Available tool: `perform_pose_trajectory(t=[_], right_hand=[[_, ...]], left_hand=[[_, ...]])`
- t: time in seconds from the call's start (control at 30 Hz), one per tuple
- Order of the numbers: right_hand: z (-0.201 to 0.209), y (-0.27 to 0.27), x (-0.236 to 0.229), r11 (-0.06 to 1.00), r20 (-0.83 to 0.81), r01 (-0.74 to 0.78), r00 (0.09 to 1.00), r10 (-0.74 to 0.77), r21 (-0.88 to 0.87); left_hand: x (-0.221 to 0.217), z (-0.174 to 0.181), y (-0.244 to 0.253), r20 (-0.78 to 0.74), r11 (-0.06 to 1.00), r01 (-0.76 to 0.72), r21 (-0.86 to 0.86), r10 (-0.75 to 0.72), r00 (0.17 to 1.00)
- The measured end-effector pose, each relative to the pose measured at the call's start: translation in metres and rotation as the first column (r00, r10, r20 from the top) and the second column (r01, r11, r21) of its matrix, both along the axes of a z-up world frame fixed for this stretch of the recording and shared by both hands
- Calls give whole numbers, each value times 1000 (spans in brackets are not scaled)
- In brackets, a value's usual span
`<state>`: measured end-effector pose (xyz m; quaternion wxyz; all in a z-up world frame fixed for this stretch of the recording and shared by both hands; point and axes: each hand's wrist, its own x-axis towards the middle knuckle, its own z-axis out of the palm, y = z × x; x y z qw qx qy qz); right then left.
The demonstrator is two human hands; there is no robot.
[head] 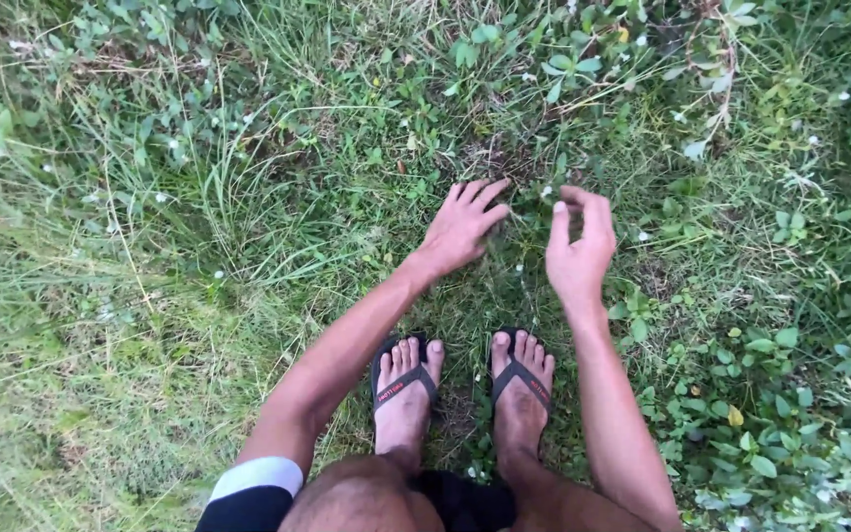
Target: Pulling weeds and unwanted plants from a grassy area by hand while crouching.
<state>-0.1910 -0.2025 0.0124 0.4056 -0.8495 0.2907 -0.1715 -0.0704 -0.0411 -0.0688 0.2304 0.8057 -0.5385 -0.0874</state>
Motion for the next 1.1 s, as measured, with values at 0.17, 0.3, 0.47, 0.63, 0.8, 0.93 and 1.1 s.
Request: perform_pose_trajectory(t=[0.17, 0.3, 0.47, 0.63, 0.8, 0.93, 1.1], right_hand=[[-14, 15, -5, 996, 32, -83, 996, 83, 13], [-8, 30, 4, 967, -98, -170, 977, 190, 188], [-35, 24, 27, 953, -68, -303, 951, 302, -2], [-45, 10, 44, 897, -140, -383, 922, 360, -221], [-117, -2, 31, 819, -30, -386, 910, 414, -425], [-98, 43, 19, 796, 139, -276, 903, 407, -539], [8, 67, 66, 969, 88, -211, 976, 201, 124]], left_hand=[[7, 20, 4, -317, 975, -136, -173, 76, 945], [2, 18, 8, -600, 896, -394, -206, 202, 774], [-9, 30, 3, -784, 841, -522, -141, 227, 578], [3, 50, -8, -821, 850, -520, -86, 235, 520], [-6, 22, -16, -695, 866, -461, -191, 212, 687], [-7, 62, -17, -666, 809, -480, -340, 154, 730], [30, 108, 8, -729, 698, -652, -295, 277, 626]])
